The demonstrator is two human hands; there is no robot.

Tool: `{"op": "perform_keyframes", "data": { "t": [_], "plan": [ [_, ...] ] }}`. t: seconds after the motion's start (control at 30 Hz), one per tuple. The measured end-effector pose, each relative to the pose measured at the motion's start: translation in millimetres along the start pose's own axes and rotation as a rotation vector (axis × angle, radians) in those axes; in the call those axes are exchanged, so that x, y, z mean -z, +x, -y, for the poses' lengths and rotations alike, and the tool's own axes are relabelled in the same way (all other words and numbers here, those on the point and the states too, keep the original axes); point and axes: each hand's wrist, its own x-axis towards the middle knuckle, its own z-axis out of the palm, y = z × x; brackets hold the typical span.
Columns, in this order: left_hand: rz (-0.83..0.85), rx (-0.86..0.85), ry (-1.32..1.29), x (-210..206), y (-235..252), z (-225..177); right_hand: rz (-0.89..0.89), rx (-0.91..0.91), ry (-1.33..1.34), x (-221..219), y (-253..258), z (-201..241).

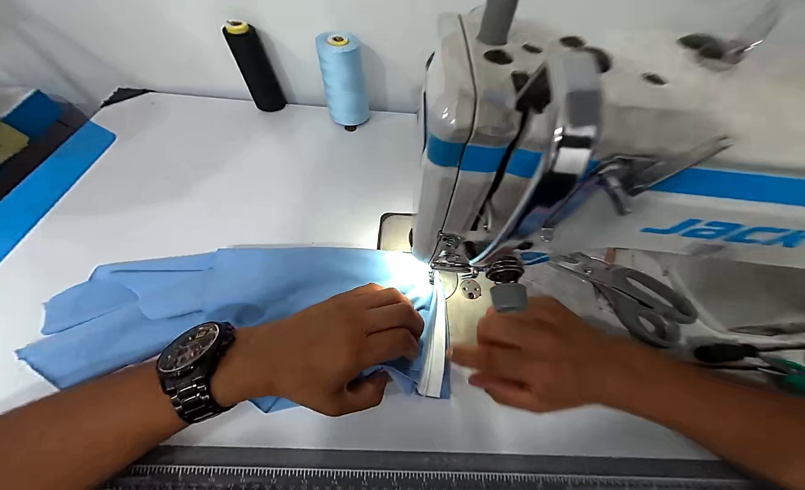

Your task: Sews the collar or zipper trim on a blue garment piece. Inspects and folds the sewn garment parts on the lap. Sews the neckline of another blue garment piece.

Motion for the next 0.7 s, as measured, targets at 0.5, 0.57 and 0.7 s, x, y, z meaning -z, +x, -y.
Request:
{"op": "perform_keyframes", "data": {
  "t": [0.5, 0.57, 0.7],
  "plan": [
    [-0.101, 0.013, 0.120, -14.7, 11.5, -18.8, 0.153, -0.102, -0.135, -8.0, 9.2, 55.8],
    [-0.110, 0.012, 0.157, -15.8, 12.3, -21.7, 0.178, -0.119, -0.134, -7.3, 7.6, 57.6],
    [-0.072, -0.037, 0.155, -12.7, 6.6, -21.0, 0.191, -0.119, -0.114, -5.3, 5.9, 57.9]
  ]
}}
